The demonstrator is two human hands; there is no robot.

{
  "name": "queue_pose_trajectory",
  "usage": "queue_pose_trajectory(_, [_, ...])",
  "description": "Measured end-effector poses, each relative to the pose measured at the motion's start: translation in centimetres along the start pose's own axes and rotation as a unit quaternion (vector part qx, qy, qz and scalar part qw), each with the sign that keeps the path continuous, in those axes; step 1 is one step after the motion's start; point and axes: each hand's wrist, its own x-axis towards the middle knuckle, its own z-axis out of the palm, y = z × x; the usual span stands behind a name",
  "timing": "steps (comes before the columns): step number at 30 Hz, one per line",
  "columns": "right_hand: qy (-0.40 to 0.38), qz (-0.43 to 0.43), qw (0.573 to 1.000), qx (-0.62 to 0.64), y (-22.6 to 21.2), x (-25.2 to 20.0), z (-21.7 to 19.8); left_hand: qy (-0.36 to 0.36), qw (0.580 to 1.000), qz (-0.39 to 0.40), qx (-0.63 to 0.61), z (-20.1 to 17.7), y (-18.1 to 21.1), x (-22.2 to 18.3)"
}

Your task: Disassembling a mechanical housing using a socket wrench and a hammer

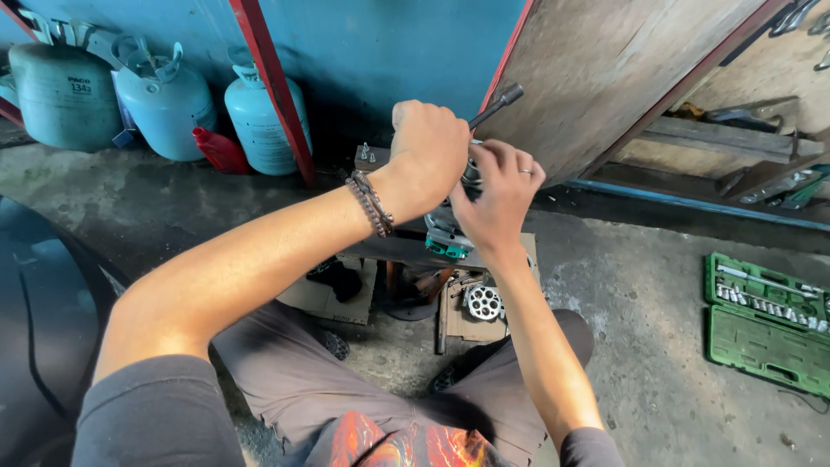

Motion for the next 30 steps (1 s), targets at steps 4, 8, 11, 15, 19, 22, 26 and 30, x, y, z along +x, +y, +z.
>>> queue_pose_trajectory(4, [-0.031, -0.036, 0.999, 0.027, -0.4, 0.2, 0.8, -0.022, 1.0, 0.006, 0.01, -2.0, -0.2, -1.0])
queue_pose_trajectory(8, [-0.166, 0.015, 0.978, 0.129, -0.2, 1.1, 0.5, -0.048, 0.999, 0.002, 0.025, -2.8, -0.1, -1.9])
queue_pose_trajectory(11, [-0.224, 0.009, 0.966, 0.125, -0.6, 2.6, -0.3, -0.039, 0.999, -0.021, 0.002, -1.3, -0.8, -0.9])
queue_pose_trajectory(15, [-0.241, 0.004, 0.966, 0.096, -1.2, 2.9, -0.4, -0.122, 0.99, 0.01, -0.072, -2.1, -3.0, -0.3])
queue_pose_trajectory(19, [-0.216, -0.009, 0.975, 0.053, -1.6, 2.5, -0.8, -0.186, 0.951, 0.023, -0.244, -2.2, -5.0, 0.1])
queue_pose_trajectory(22, [-0.187, -0.01, 0.976, 0.107, -1.8, 2.1, -0.8, -0.268, 0.894, 0.034, -0.357, -3.3, -6.1, -0.3])
queue_pose_trajectory(26, [-0.175, -0.015, 0.98, 0.091, -1.5, 2.1, -0.6, -0.282, 0.776, -0.002, -0.564, -2.3, -5.7, -0.1])
queue_pose_trajectory(30, [-0.157, -0.03, 0.984, 0.08, -1.4, 1.6, -0.3, -0.271, 0.83, 0.0, -0.489, -0.9, -5.3, -0.4])
